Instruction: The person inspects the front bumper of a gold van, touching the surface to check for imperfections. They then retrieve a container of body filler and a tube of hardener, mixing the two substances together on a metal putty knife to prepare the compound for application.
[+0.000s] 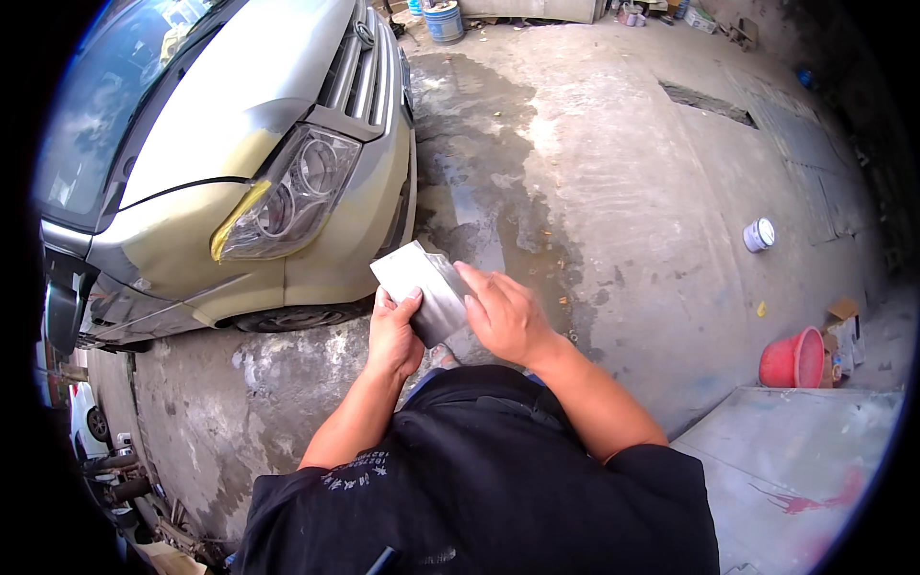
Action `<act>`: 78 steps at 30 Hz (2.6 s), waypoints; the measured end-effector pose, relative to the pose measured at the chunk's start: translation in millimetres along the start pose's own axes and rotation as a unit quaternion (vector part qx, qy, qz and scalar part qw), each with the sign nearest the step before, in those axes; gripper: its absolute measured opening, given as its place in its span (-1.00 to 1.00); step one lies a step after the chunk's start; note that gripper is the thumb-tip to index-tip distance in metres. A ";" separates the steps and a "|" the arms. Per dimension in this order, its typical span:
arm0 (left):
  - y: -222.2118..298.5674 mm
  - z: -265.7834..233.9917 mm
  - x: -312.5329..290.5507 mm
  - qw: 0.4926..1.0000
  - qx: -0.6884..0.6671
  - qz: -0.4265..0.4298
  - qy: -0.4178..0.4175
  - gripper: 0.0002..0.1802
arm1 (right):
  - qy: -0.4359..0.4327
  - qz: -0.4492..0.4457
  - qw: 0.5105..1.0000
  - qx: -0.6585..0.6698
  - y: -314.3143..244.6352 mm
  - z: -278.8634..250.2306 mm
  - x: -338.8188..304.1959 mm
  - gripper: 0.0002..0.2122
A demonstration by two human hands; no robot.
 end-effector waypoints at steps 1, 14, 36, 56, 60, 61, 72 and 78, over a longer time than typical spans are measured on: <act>0.0 6.3 0.2 1.000 -0.001 0.016 -0.002 -0.62 | 0.001 -0.031 0.999 -0.012 -4.4 -2.0 -3.3 -0.56; -7.2 103.6 -3.2 0.977 0.087 0.078 -0.179 -0.58 | 0.051 0.251 0.961 -0.103 83.7 -93.0 -112.8 -0.70; -177.2 294.4 -65.8 0.808 0.358 0.078 -0.462 -0.71 | 0.227 0.450 0.859 -0.090 134.0 -285.4 -236.3 -0.59; -326.6 469.0 110.2 0.717 0.368 -0.168 -0.568 -0.83 | -0.066 0.469 0.871 -0.133 320.0 -351.1 -154.4 -0.69; -331.1 520.1 159.2 0.725 0.392 -0.179 -0.538 -0.86 | -0.077 0.468 0.870 -0.136 383.6 -378.5 -117.8 -0.69; -332.7 530.0 168.5 0.724 0.394 -0.179 -0.538 -0.85 | -0.081 0.477 0.865 -0.132 392.6 -383.0 -113.3 -0.69; -331.7 627.8 229.6 0.652 0.477 -0.054 -0.587 -0.77 | 0.071 0.521 0.844 -0.109 478.8 -475.8 -72.4 -0.65; -361.1 654.5 263.0 0.715 0.457 -0.067 -0.525 -0.69 | 0.130 0.514 0.840 -0.119 533.5 -509.6 -71.9 -0.63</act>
Point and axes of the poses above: each hand's wrist, its own x-axis towards the middle knuckle, its own z-axis out of the palm, y = z × x, the point moved 7 cm from there along x, towards the middle knuckle, and after that the axes turned 1 degree about x, right-handed, at the moved point
